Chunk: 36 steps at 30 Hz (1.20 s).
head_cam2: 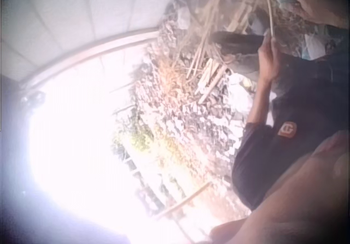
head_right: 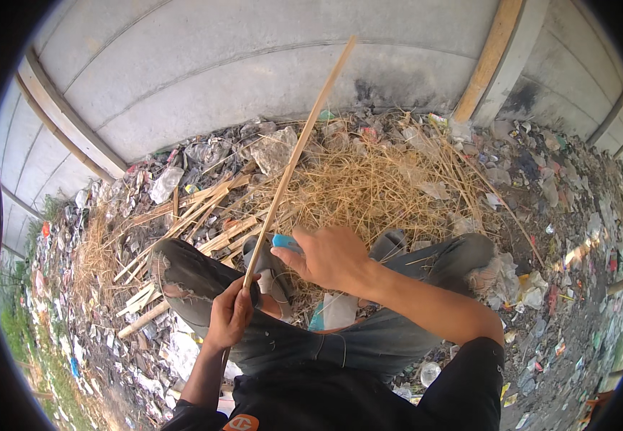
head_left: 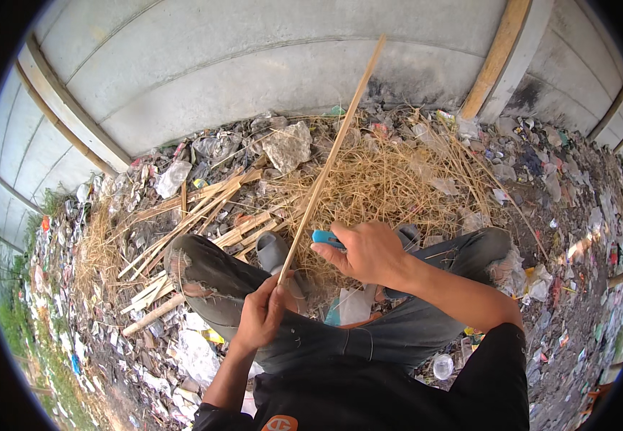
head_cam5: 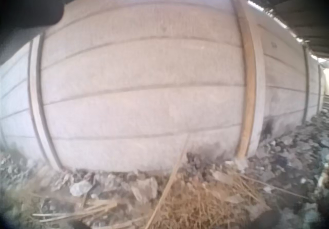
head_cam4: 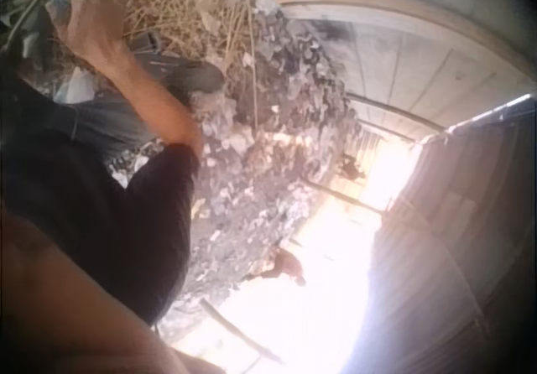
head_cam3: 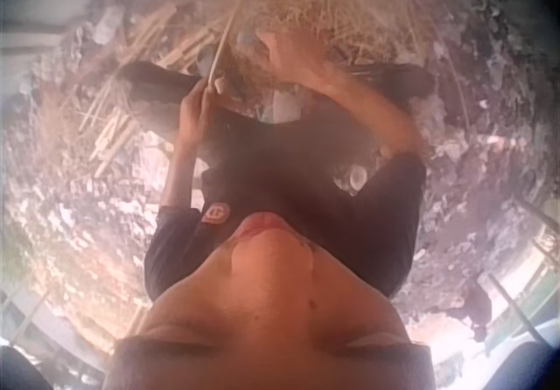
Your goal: The person sits on the ground and uses a utility knife to shave a thin wooden stick. They hold the stick with one hand and scrape along its length with the knife in the other, creating wood shavings that fall onto a pile of straw and debris.
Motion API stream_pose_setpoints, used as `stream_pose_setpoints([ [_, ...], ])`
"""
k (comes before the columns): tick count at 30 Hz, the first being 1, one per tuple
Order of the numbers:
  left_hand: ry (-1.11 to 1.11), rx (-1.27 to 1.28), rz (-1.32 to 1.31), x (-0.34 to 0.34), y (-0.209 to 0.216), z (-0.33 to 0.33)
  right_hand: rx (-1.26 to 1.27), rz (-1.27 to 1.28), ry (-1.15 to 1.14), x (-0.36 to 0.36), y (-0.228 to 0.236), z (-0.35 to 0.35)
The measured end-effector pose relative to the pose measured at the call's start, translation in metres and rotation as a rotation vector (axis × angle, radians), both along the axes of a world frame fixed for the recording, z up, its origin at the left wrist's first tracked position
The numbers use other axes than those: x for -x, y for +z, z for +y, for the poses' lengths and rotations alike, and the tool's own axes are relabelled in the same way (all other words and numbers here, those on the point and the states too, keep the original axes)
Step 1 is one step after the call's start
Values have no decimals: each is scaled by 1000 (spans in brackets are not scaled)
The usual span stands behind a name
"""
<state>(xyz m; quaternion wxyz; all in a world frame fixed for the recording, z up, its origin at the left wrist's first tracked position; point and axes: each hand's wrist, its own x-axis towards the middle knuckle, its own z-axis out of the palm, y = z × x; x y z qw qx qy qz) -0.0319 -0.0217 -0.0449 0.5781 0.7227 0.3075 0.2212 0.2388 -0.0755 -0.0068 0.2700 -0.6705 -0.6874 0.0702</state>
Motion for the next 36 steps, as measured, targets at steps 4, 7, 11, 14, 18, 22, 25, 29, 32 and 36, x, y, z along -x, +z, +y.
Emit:
stream_pose_setpoints([
  [4,4,-44,43,6,-10,-1,-8,-31,-95,-25,0,18],
  [7,4,-228,146,17,-1,-6,-22,13,-273,-65,5,33],
  [11,-6,-171,193,20,-5,-5,64,-41,-153,-44,-13,17],
  [14,-3,-181,205,24,-3,-9,115,-148,-136,-42,-6,17],
  [18,-9,-176,181,34,-9,-4,-52,-133,-319,-106,6,49],
  [22,0,-136,198,39,-12,-1,-23,-197,-202,-84,6,43],
  [25,-18,-79,224,54,-18,0,37,-126,-184,-89,2,47],
  [29,-41,-107,325,84,0,-5,-131,-65,-514,-187,18,66],
  [32,-101,-57,317,113,-10,-2,-319,138,-822,-298,30,55],
  [36,-20,245,156,115,-14,-15,-185,135,-856,-311,41,38],
])
